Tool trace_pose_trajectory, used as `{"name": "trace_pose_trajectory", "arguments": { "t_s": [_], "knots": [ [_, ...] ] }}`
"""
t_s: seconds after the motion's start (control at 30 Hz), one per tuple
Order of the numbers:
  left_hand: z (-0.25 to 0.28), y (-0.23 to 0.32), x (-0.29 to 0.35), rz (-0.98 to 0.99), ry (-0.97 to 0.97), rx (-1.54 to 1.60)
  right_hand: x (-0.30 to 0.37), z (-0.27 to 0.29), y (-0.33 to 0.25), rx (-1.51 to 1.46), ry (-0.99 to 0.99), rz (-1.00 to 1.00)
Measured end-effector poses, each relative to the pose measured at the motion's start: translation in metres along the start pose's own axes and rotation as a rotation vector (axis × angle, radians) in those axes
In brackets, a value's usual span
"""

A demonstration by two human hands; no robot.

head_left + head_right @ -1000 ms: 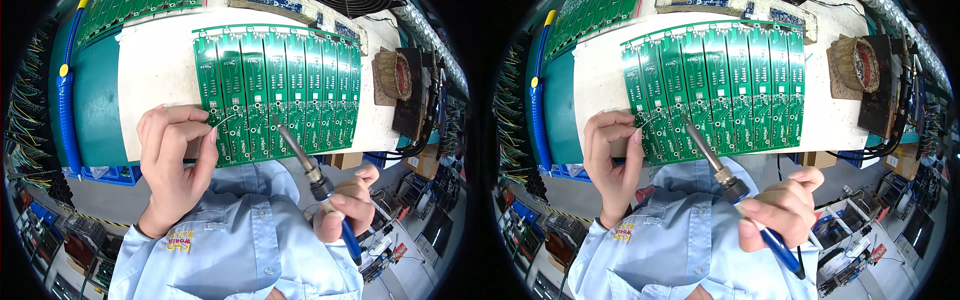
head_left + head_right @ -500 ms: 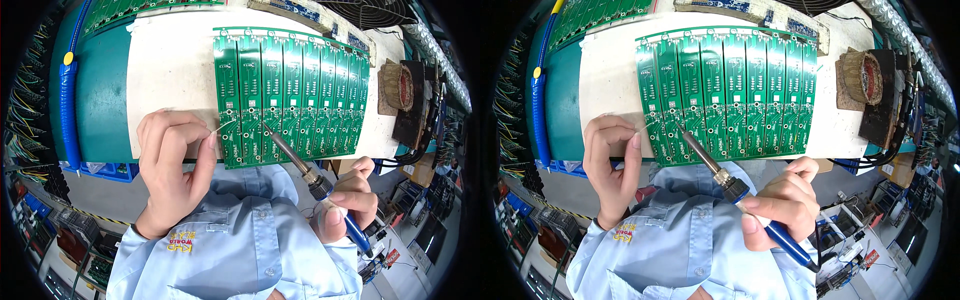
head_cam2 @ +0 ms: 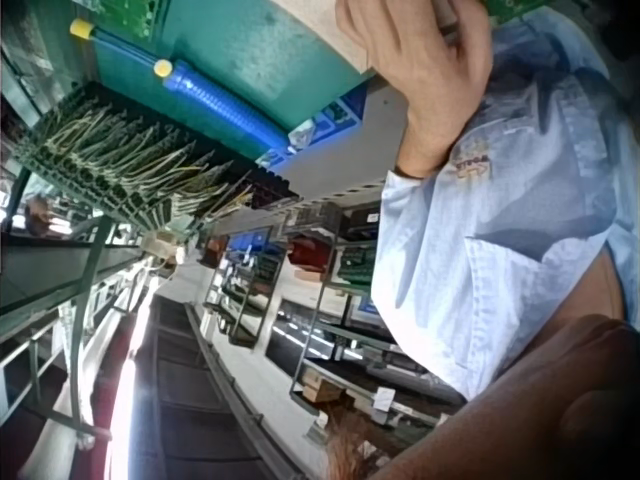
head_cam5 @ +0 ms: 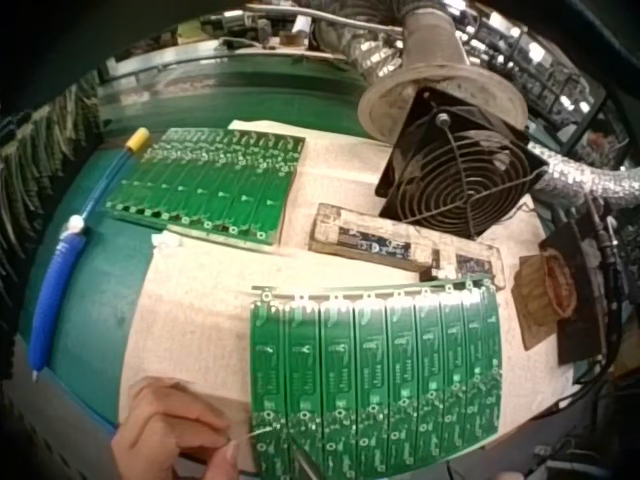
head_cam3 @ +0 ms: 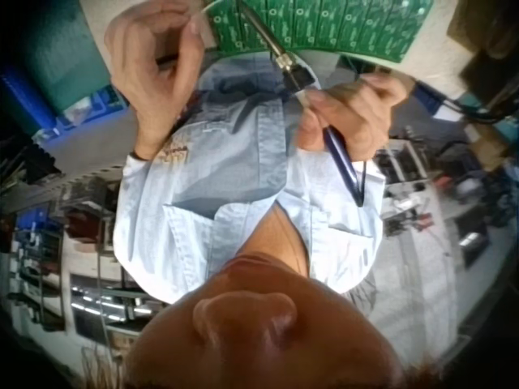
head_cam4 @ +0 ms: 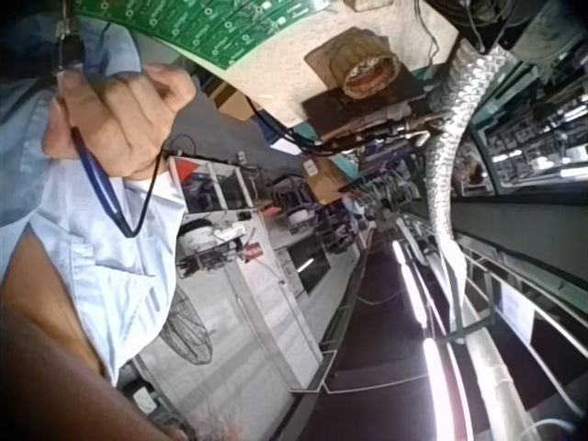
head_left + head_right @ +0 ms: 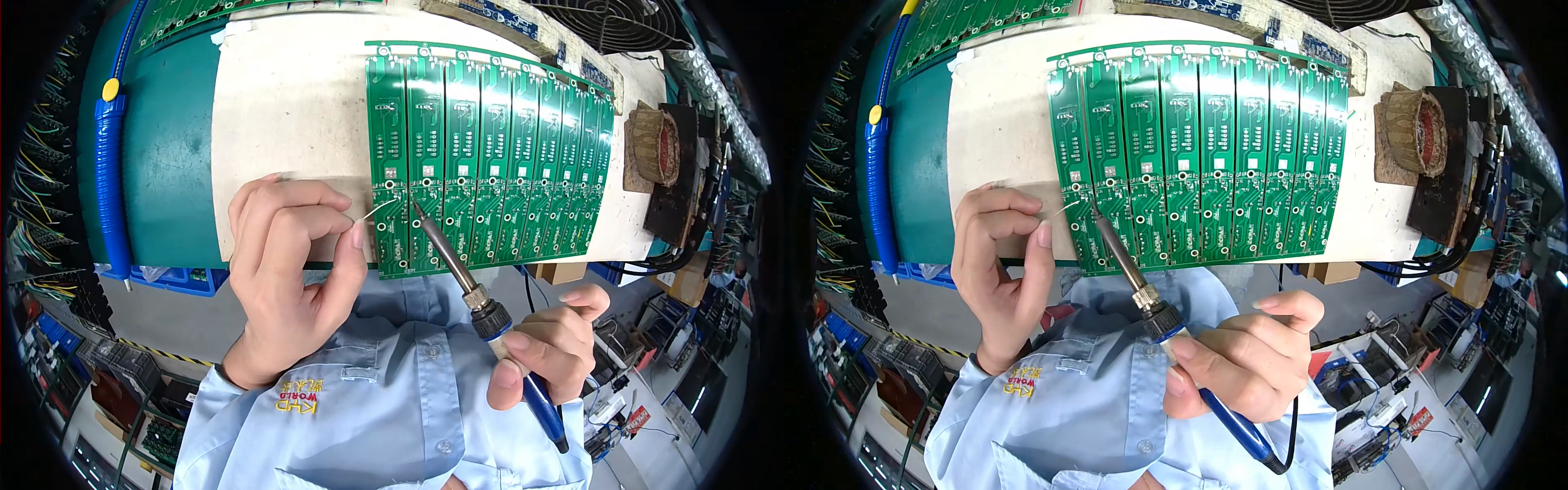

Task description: The person positions a circuit board panel on the workbench and solders connections using a soldering iron and solder wire. The person then turns the board panel over and solders additional points across the different sections.

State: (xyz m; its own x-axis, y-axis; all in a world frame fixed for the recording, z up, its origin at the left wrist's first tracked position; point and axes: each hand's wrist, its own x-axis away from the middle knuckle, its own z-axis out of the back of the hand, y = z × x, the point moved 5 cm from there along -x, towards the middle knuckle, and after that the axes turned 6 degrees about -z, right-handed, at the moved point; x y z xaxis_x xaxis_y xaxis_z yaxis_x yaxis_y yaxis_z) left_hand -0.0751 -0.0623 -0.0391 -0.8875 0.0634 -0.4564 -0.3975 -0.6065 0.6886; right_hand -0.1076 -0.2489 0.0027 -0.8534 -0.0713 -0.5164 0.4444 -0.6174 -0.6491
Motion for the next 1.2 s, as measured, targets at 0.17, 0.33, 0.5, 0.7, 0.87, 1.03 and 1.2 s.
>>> {"name": "trace_pose_trajectory", "arguments": {
  "t_s": [0.17, 0.33, 0.5, 0.7, 0.87, 1.03, 1.2],
  "knots": [
    [0.001, -0.003, 0.002, 0.012, 0.016, 0.000, -0.002, -0.001, 0.000, -0.014, 0.009, -0.025],
    [0.000, -0.003, 0.001, -0.025, 0.007, -0.007, 0.000, -0.003, -0.002, 0.035, -0.028, -0.021],
    [-0.003, -0.002, 0.001, -0.045, -0.006, -0.008, 0.003, -0.006, -0.005, 0.076, -0.038, -0.006],
    [-0.006, -0.001, 0.000, -0.052, 0.004, -0.022, 0.006, -0.008, -0.009, 0.113, -0.025, 0.035],
    [-0.006, -0.001, 0.000, -0.046, 0.014, -0.019, 0.009, -0.008, -0.009, 0.133, -0.016, 0.069],
    [-0.003, -0.002, 0.001, -0.043, 0.041, -0.009, 0.008, -0.010, -0.011, 0.137, -0.009, 0.078],
    [-0.001, -0.003, 0.002, -0.041, 0.053, -0.005, 0.008, -0.009, -0.010, 0.126, 0.006, 0.054]
  ]
}}
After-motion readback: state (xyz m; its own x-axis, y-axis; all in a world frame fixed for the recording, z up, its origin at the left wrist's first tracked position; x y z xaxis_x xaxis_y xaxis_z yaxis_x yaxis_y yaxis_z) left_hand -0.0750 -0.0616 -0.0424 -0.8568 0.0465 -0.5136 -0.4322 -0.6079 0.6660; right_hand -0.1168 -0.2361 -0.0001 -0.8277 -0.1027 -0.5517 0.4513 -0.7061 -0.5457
